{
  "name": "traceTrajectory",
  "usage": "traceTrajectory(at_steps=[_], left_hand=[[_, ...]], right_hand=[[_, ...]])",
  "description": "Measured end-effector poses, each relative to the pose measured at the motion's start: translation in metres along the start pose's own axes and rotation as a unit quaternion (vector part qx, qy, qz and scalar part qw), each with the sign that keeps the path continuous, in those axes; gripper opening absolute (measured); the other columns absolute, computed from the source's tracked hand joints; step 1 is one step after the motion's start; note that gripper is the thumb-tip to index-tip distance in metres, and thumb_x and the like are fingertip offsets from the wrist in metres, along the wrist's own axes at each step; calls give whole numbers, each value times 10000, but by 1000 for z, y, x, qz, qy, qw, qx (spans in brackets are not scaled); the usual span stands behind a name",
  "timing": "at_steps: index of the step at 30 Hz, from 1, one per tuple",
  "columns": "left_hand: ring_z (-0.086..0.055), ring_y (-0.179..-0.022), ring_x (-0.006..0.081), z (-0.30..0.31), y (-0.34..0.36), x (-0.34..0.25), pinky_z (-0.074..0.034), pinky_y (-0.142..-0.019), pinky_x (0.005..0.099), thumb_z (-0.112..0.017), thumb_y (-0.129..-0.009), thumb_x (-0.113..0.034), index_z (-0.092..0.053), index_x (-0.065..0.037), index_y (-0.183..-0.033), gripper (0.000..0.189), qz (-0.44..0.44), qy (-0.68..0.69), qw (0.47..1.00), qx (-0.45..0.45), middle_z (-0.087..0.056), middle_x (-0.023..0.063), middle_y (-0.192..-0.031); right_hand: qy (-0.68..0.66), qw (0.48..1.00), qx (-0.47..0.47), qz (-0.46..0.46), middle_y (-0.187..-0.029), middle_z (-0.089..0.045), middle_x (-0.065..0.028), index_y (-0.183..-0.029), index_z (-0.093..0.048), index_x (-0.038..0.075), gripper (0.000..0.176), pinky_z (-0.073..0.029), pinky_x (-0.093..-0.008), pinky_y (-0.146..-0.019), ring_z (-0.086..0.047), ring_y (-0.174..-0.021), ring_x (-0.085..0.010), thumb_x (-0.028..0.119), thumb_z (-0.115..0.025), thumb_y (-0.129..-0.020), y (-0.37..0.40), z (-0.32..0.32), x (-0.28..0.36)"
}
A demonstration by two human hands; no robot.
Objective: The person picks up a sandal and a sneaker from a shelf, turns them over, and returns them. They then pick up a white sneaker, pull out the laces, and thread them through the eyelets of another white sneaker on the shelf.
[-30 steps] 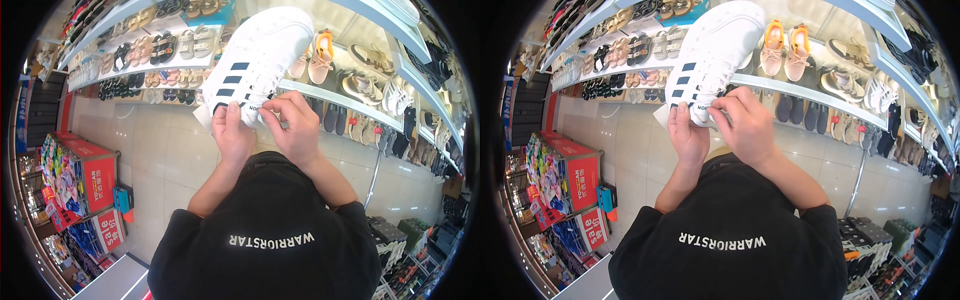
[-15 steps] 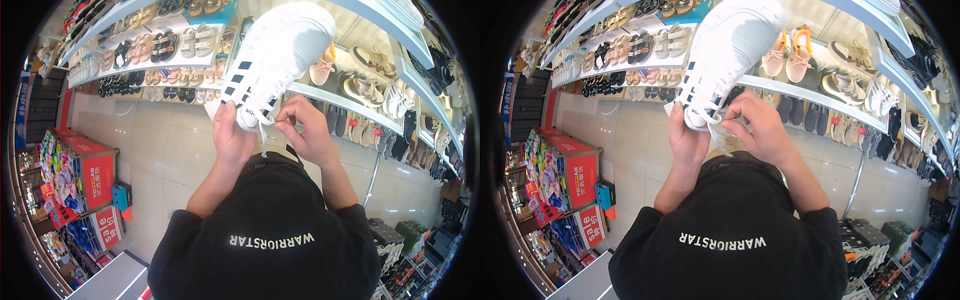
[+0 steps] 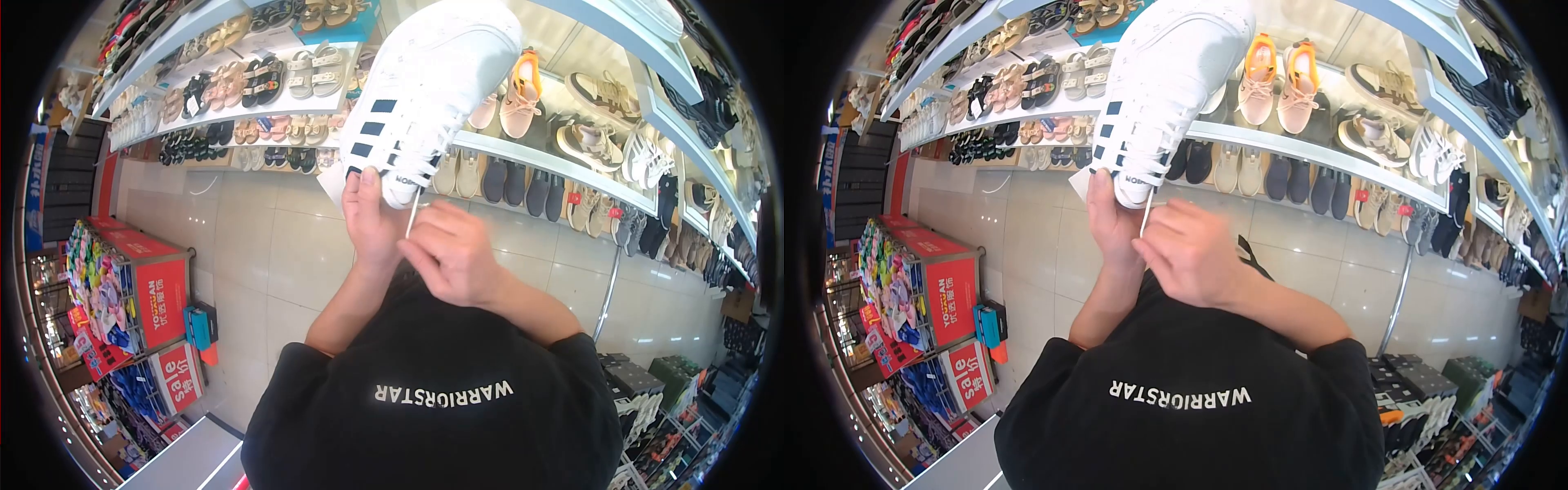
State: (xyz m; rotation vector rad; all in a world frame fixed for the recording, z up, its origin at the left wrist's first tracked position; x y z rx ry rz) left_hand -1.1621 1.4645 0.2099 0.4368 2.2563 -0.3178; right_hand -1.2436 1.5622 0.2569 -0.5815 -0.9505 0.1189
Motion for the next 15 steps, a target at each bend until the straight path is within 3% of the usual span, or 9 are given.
traceTrajectory(at_steps=[6,8,10,11,12,15], left_hand=[[-638,-1034,206,16,0,4,-513,-856,364,-393,-1065,-279,-511,24,-1275,387,25,15,999,29,-629,147,-1179],[-639,-1065,221,11,-4,-1,-516,-880,375,-395,-1059,-259,-498,24,-1307,390,-14,-2,999,43,-626,154,-1201],[-635,-1110,244,10,-4,-6,-514,-917,386,-390,-1051,-222,-478,26,-1343,393,-25,55,998,-11,-620,160,-1229],[-601,-1189,249,13,-5,-12,-475,-1016,398,-474,-1022,-126,-492,54,-1326,354,-19,104,994,31,-604,169,-1284],[-601,-1189,249,15,-7,-17,-475,-1016,398,-474,-1022,-126,-492,54,-1326,354,-24,106,993,40,-604,169,-1284],[-672,-981,215,16,-15,-40,-540,-797,323,-460,-991,-227,-497,68,-1311,436,-74,-33,993,82,-649,162,-1186]], right_hand=[[-18,999,27,18,-775,-582,-122,-785,-626,5,94,-459,-383,-614,-571,-687,-314,22,-714,-814,0,-6,2],[-10,999,38,16,-781,-585,-120,-789,-626,3,102,-463,-387,-622,-575,-693,-316,30,-722,-814,-1,3,0],[-24,995,89,-50,-836,-613,-110,-815,-630,15,149,-495,-386,-655,-602,-759,-299,119,-734,-836,2,11,-5],[-18,995,84,-42,-836,-613,-110,-815,-630,15,149,-495,-386,-655,-602,-759,-299,119,-734,-836,1,18,-4],[-25,994,85,-68,-851,-621,-106,-854,-635,19,155,-501,-374,-668,-617,-766,-283,130,-742,-838,2,25,-6],[-21,992,60,-107,-883,-634,-96,-936,-638,34,188,-508,-350,-686,-640,-770,-246,145,-757,-842,0,55,-10]])
Point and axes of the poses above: each hand's wrist, its own y-axis away from the middle knuckle, its own z-axis out of the back of the hand, x = y × z, the point moved 4 cm from there along -y, towards the middle knuckle
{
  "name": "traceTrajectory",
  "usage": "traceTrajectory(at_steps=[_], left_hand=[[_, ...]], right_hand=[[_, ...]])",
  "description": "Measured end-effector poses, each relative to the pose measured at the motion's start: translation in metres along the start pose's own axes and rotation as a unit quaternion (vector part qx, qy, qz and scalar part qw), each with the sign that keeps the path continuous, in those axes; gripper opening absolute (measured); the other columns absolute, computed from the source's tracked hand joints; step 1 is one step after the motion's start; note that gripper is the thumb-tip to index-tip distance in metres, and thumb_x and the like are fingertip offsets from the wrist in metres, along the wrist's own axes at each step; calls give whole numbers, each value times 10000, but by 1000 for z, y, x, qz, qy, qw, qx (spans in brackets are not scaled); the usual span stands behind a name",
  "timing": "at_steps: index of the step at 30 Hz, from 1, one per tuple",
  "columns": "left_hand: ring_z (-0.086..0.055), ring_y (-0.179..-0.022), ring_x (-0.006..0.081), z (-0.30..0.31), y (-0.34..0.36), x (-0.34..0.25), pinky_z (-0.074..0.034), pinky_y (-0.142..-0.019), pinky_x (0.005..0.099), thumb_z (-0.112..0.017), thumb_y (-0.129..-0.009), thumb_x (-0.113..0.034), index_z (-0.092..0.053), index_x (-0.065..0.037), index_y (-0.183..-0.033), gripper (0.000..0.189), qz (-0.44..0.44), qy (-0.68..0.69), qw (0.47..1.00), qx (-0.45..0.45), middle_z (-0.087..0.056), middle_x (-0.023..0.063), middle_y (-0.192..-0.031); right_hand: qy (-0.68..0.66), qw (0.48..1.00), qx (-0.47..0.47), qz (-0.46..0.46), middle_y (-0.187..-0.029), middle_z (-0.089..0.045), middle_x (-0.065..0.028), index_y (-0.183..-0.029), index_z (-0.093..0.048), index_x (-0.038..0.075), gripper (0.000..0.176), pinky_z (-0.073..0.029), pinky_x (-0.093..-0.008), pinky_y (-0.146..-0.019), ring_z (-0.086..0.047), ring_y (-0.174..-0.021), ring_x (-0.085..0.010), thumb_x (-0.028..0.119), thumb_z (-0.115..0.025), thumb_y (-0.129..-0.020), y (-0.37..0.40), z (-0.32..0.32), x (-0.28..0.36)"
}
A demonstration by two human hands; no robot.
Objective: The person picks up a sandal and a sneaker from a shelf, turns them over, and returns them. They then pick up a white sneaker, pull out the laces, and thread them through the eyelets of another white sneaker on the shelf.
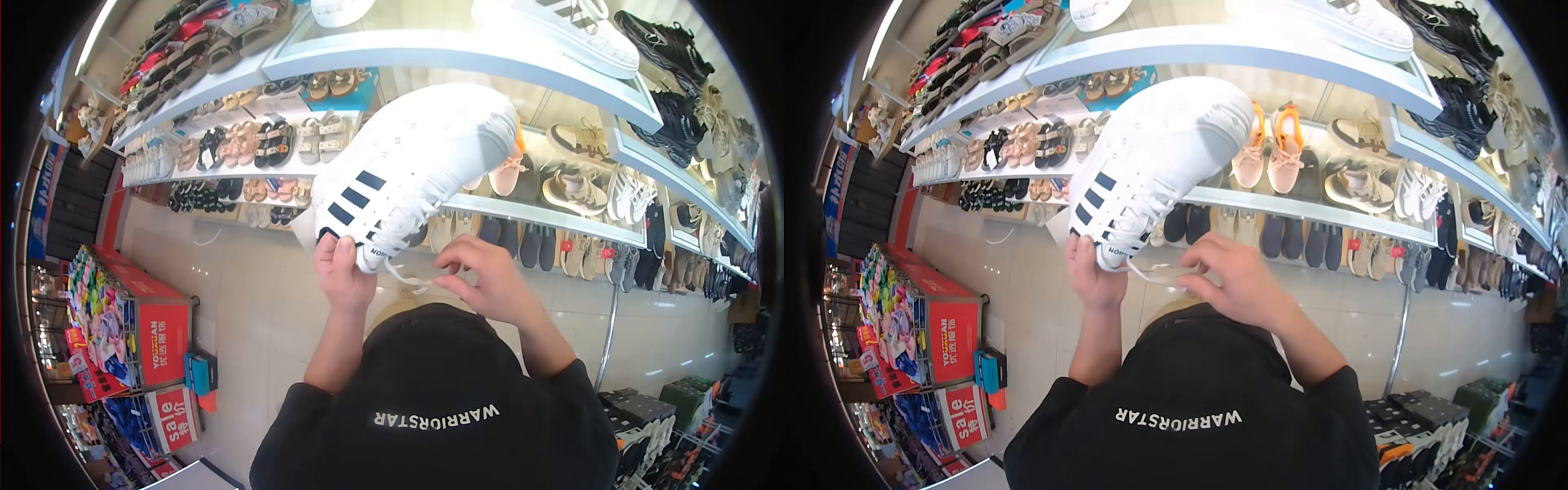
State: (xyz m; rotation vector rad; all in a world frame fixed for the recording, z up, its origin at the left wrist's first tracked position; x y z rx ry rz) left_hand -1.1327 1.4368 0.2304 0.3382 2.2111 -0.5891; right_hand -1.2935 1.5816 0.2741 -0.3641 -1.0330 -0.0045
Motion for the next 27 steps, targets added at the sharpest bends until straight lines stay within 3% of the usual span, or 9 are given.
traceTrajectory(at_steps=[7,8,10,12,13,16,17,22,27], left_hand=[[-663,-816,148,-20,-36,-65,-505,-704,252,-473,-967,-250,-619,112,-1099,412,-115,-166,978,57,-704,145,-974],[-595,-714,94,-28,-41,-74,-447,-622,227,-515,-951,-187,-629,68,-915,282,-121,-166,978,45,-674,80,-825],[-511,-660,59,-41,-49,-89,-381,-573,222,-566,-934,-134,-562,17,-805,198,-116,-205,966,106,-610,26,-743],[-364,-550,27,-74,-56,-102,-285,-483,236,-648,-884,-56,-448,-29,-651,308,-102,-315,923,196,-468,-35,-568],[-364,-550,27,-84,-63,-108,-285,-483,236,-648,-884,-56,-448,-29,-651,308,-110,-313,923,195,-468,-35,-568],[-327,-507,42,-123,-79,-111,-269,-448,263,-651,-853,-91,-445,23,-618,333,-30,-457,844,280,-380,4,-500],[-311,-535,33,-137,-84,-110,-242,-459,267,-655,-872,-90,-435,-12,-612,350,-4,-461,829,316,-381,-42,-542],[-353,-498,115,-200,-102,-100,-323,-467,322,-668,-833,-136,-482,44,-648,319,-93,-527,718,445,-412,76,-518],[-395,-515,171,-241,-125,-125,-375,-495,349,-671,-836,-157,-540,54,-696,285,-140,-552,694,440,-463,124,-552]], right_hand=[[-87,985,-113,-99,-1145,-613,-62,-1327,-453,5,673,-486,-254,-712,-632,-884,-136,29,-808,-756,12,59,-13],[-156,977,-130,-68,-1198,-597,-75,-1379,-411,4,752,-489,-257,-728,-619,-942,-140,23,-812,-743,12,64,-12],[-283,952,-113,-45,-1301,-564,-94,-1478,-321,-3,885,-498,-279,-804,-584,-1071,-151,15,-802,-736,17,75,-9],[-309,948,-44,-57,-1307,-563,-95,-1486,-312,-2,885,-497,-293,-840,-586,-1084,-158,28,-798,-747,24,77,-30],[-336,938,26,-79,-1313,-562,-96,-1494,-303,-2,886,-496,-308,-876,-588,-1098,-165,41,-793,-758,23,74,-29],[-279,951,35,-131,-1313,-567,-110,-1501,-299,1,888,-484,-350,-967,-582,-1161,-193,89,-807,-779,22,72,-36],[-238,960,41,-143,-1315,-567,-118,-1502,-299,4,893,-479,-357,-989,-579,-1179,-202,103,-815,-780,22,72,-42],[-144,987,-58,-36,-1357,-510,-214,-1509,-187,-59,1061,-408,-406,-1080,-533,-1253,-288,150,-870,-725,-11,69,12],[-100,991,-89,-15,-1401,-447,-238,-1493,-165,-81,1158,-379,-413,-1108,-469,-1319,-315,249,-906,-668,-64,70,42]])
Point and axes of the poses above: each hand's wrist, its own y-axis away from the middle knuckle, its own z-axis out of the back of the hand, x = y × z, the point moved 4 cm from there along -y, towards the middle knuckle
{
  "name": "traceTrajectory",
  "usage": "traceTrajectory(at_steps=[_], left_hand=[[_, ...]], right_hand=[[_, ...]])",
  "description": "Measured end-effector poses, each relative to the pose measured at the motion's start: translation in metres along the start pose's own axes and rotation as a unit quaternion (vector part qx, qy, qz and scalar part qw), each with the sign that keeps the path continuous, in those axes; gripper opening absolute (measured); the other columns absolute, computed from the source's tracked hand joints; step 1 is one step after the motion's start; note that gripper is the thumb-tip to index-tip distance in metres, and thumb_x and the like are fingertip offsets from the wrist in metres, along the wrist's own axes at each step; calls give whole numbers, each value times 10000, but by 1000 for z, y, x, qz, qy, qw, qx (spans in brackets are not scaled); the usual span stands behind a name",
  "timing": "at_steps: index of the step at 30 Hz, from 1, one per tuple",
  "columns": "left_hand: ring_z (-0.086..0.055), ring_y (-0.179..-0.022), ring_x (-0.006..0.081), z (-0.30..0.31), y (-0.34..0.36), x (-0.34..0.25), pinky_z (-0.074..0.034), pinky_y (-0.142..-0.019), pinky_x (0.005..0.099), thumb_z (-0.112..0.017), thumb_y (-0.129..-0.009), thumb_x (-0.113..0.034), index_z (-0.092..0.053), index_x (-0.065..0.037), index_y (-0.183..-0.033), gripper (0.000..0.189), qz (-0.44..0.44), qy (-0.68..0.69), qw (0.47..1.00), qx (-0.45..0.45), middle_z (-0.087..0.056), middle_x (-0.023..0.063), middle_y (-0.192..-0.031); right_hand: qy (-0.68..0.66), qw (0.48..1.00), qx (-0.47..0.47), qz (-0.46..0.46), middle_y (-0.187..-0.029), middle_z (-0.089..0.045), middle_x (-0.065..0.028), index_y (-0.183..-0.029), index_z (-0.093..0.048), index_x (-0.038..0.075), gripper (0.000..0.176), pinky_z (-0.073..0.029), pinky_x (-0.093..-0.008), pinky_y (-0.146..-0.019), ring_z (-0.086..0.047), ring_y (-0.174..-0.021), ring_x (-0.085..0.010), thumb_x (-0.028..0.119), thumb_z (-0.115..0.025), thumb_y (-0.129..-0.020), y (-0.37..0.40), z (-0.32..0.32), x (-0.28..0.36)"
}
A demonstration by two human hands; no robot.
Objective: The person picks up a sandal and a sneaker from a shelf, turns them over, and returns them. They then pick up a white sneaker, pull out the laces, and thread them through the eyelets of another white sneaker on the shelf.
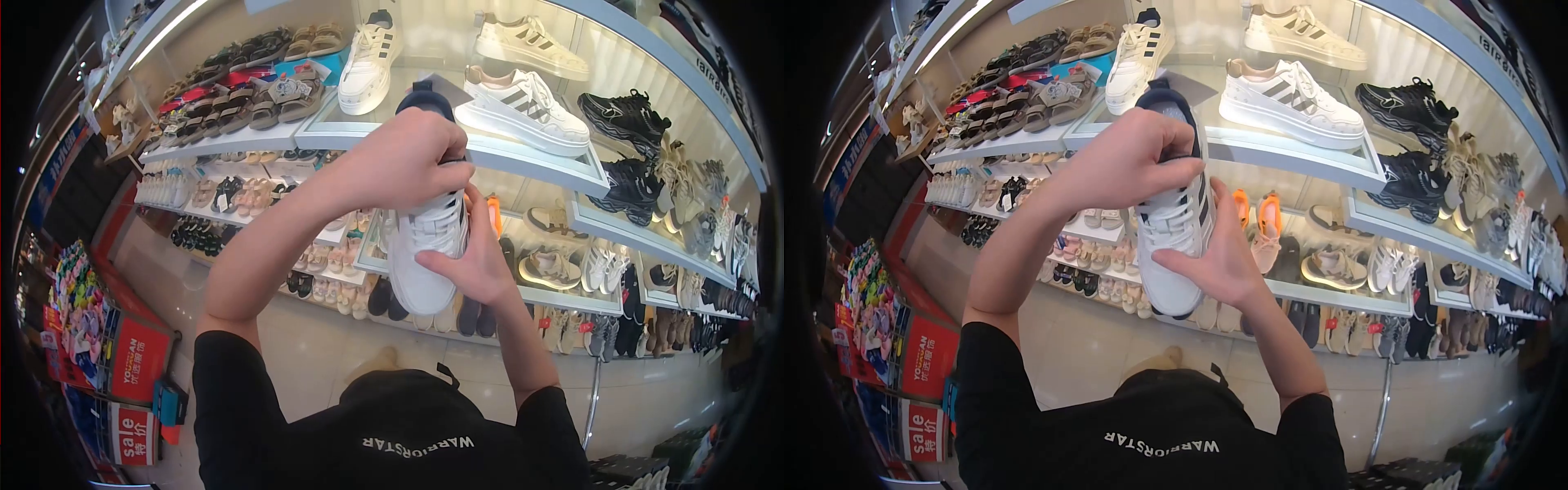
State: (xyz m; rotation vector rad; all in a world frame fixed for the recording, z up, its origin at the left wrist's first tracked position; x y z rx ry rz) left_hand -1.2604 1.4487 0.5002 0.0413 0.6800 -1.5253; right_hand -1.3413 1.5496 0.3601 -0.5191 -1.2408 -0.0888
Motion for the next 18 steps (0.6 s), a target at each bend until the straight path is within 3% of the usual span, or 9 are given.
traceTrajectory(at_steps=[2,6,7,8,10,11,14,16,18], left_hand=[[-409,-527,168,18,-14,3,-388,-508,345,-675,-848,-164,-553,56,-730,277,-47,-54,996,-45,-484,126,-575],[-459,-526,198,58,-44,34,-409,-526,346,-691,-894,-204,-596,51,-773,298,-101,-115,977,-147,-524,135,-590],[-545,-576,225,69,-49,46,-445,-572,361,-692,-909,-231,-635,33,-855,276,-81,-130,973,-171,-598,144,-660],[-662,-803,282,76,-54,65,-507,-717,392,-685,-925,-284,-639,24,-1037,330,-101,-122,968,-197,-681,187,-899],[-642,-1079,349,87,-56,102,-506,-895,421,-671,-939,-347,-565,37,-1215,484,-105,-183,940,-269,-650,234,-1165],[-594,-1177,388,89,-59,127,-482,-973,443,-663,-942,-398,-509,70,-1280,597,-50,-136,963,-228,-599,274,-1258],[-663,-1058,330,91,-67,180,-520,-889,406,-692,-921,-421,-498,76,-1303,656,96,-53,985,-135,-653,254,-1177],[-677,-958,280,90,-79,211,-524,-824,378,-686,-928,-381,-548,67,-1240,563,69,-21,988,-134,-683,211,-1065],[-691,-858,230,96,-91,233,-528,-759,351,-681,-935,-341,-597,57,-1177,474,45,13,990,-132,-712,167,-952]], right_hand=[[-27,995,-68,69,-1410,-427,-256,-1480,-188,-83,1132,-373,-414,-1111,-459,-1329,-328,279,-900,-678,-27,1,8],[114,980,-158,43,-1408,-417,-288,-1466,-193,-99,1092,-374,-410,-1108,-451,-1334,-345,281,-879,-707,-93,23,18],[125,974,-175,75,-1377,-463,-287,-1463,-186,-107,1082,-427,-392,-1068,-514,-1279,-339,265,-875,-715,-110,28,23],[134,973,-172,83,-1377,-463,-287,-1463,-186,-107,1082,-427,-392,-1068,-514,-1279,-339,265,-875,-715,-127,31,26],[21,985,-165,35,-1320,-530,-269,-1449,-206,-120,1036,-495,-372,-997,-595,-1181,-316,248,-862,-738,-159,37,26],[-32,986,-161,35,-1269,-579,-246,-1442,-228,-129,990,-544,-347,-918,-645,-1104,-280,234,-848,-761,-176,39,22],[-54,985,-163,-5,-1290,-563,-256,-1439,-242,-130,967,-552,-346,-909,-635,-1134,-265,223,-842,-768,-224,46,17],[-66,978,-196,-10,-1231,-607,-241,-1401,-333,-128,871,-563,-341,-885,-660,-1091,-259,208,-836,-774,-245,43,25],[-123,985,-120,-18,-1158,-654,-220,-1327,-440,-125,726,-570,-342,-866,-690,-1012,-250,188,-817,-791,-274,42,21]])
Point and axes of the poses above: each hand's wrist, its own y-axis away from the middle knuckle, its own z-axis out of the back of the hand, x = y × z, the point moved 4 cm from there along -y, towards the middle knuckle
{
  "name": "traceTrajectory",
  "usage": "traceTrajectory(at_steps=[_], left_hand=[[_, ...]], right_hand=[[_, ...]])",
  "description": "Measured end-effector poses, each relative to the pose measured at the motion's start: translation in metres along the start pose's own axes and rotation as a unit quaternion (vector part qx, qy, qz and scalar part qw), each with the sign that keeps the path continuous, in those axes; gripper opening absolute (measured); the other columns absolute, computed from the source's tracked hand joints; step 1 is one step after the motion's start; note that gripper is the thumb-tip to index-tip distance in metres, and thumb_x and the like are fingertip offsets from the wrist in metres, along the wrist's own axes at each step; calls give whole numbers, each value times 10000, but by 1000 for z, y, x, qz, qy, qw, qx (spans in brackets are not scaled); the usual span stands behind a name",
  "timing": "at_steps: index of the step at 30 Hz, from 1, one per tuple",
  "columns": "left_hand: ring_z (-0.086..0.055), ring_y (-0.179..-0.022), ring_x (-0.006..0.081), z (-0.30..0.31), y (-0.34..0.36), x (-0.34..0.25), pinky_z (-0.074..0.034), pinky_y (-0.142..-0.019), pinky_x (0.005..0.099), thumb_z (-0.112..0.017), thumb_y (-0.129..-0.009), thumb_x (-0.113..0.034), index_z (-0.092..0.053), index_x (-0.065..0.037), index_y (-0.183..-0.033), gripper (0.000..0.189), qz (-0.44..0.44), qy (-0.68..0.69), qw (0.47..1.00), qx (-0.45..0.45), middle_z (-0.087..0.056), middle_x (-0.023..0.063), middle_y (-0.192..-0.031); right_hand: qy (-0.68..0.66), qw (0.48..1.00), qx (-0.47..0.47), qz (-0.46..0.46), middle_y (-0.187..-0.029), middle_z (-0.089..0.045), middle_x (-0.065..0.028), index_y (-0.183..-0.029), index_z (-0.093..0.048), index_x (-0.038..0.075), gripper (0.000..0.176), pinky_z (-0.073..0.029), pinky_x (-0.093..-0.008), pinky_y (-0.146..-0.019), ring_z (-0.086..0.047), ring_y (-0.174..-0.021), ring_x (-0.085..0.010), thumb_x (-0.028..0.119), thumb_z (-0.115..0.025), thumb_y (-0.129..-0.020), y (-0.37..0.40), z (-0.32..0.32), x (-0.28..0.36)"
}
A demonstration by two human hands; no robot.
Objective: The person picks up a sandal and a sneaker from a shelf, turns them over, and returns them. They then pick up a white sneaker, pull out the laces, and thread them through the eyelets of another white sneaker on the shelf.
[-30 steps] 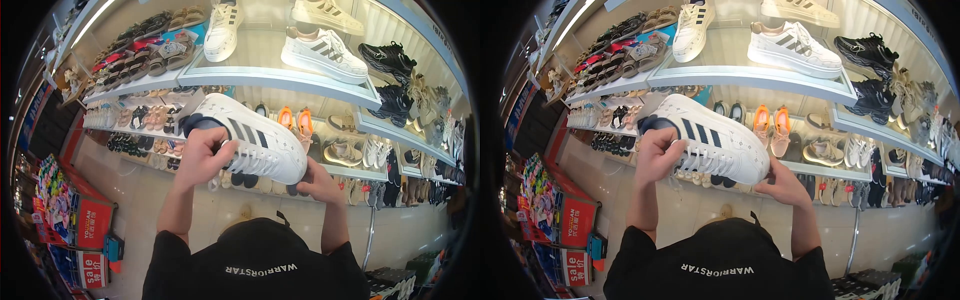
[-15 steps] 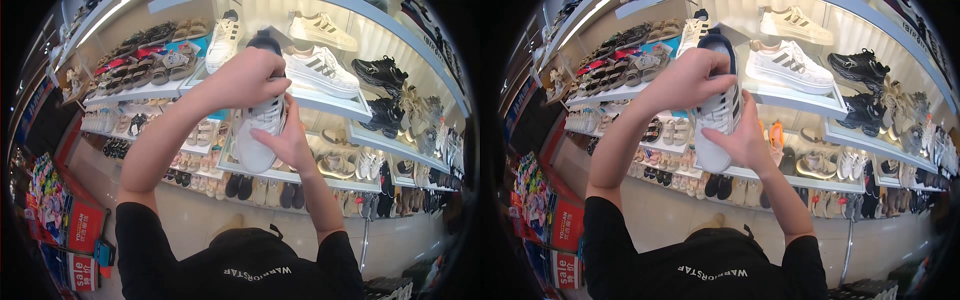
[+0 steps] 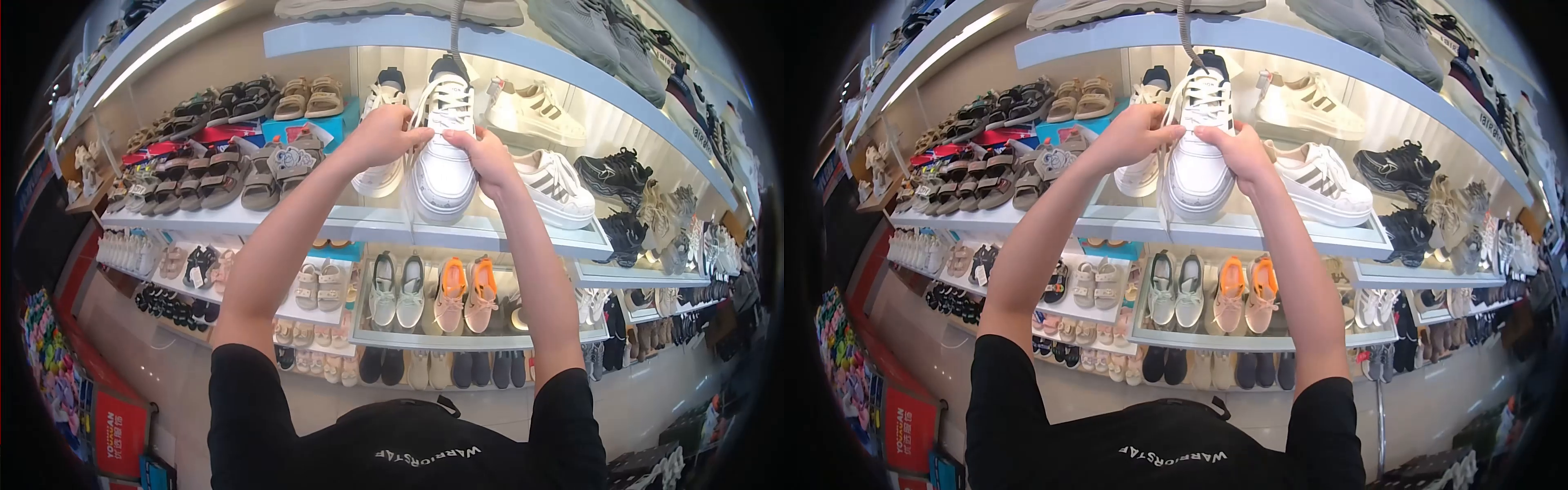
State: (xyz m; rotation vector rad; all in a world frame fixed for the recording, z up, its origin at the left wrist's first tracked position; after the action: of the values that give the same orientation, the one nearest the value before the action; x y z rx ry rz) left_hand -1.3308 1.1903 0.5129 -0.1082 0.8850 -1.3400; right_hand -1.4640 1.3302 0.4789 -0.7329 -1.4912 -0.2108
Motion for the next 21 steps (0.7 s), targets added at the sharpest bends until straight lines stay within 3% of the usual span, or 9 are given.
traceTrajectory(at_steps=[2,3,6,10,12,15,18,21], left_hand=[[-645,-697,139,1,-19,14,-497,-659,304,-642,-946,-249,-665,33,-988,286,29,61,996,63,-684,82,-748],[-603,-609,95,5,-21,12,-475,-610,281,-616,-939,-189,-670,17,-861,227,19,76,997,14,-646,40,-658],[-610,-617,153,15,-30,5,-476,-622,334,-621,-903,-200,-673,25,-811,249,-1,114,993,12,-650,78,-663],[-587,-607,110,24,-51,10,-475,-599,297,-613,-925,-196,-675,18,-847,236,2,219,975,29,-638,36,-680],[-542,-602,75,28,-57,5,-460,-569,249,-572,-1002,-203,-655,-2,-956,222,7,291,956,48,-606,-5,-729],[-539,-595,62,31,-58,-8,-466,-563,237,-583,-998,-208,-666,3,-986,227,-15,322,944,63,-612,-1,-738],[-548,-597,62,28,-62,-17,-469,-561,236,-586,-997,-206,-674,11,-1005,235,-34,339,938,70,-628,9,-746],[-561,-606,65,27,-60,-22,-477,-566,234,-593,-994,-200,-680,16,-1007,234,-26,339,938,73,-645,19,-759]], right_hand=[[32,999,-42,-5,-1147,-654,-196,-1298,-463,-119,634,-568,-341,-848,-684,-991,-221,184,-772,-836,-21,-4,-7],[29,998,-62,-14,-1135,-659,-195,-1275,-479,-123,606,-572,-341,-827,-684,-986,-215,184,-767,-839,-30,-4,-11],[33,995,-79,-41,-1103,-666,-192,-1229,-504,-134,552,-580,-340,-784,-690,-948,-204,170,-751,-840,-45,-5,-17],[22,996,-63,-65,-1073,-671,-185,-1197,-538,-129,497,-577,-331,-783,-697,-909,-215,155,-734,-840,-56,0,-32],[9,996,-58,-71,-1064,-674,-177,-1176,-563,-120,461,-575,-330,-786,-697,-905,-217,158,-725,-846,-57,2,-37],[40,994,-81,-66,-1065,-681,-153,-1125,-617,-98,380,-560,-338,-819,-693,-916,-207,181,-687,-875,-62,8,-39],[13,993,-96,-73,-1018,-695,-172,-1098,-605,-131,390,-573,-359,-762,-707,-870,-238,132,-701,-827,-59,13,-36],[130,979,-88,-127,-1061,-676,-216,-1169,-546,-129,463,-563,-394,-814,-697,-952,-298,130,-694,-815,-54,5,-25]])
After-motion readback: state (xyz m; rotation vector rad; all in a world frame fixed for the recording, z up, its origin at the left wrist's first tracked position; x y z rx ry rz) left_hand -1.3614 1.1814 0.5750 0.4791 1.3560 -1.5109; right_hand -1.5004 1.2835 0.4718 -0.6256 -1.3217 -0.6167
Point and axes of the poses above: each hand's wrist, its own y-axis away from the middle knuckle, its own z-axis out of the back of the hand, x = y × z, the point moved 4 cm from there along -y, towards the middle knuckle
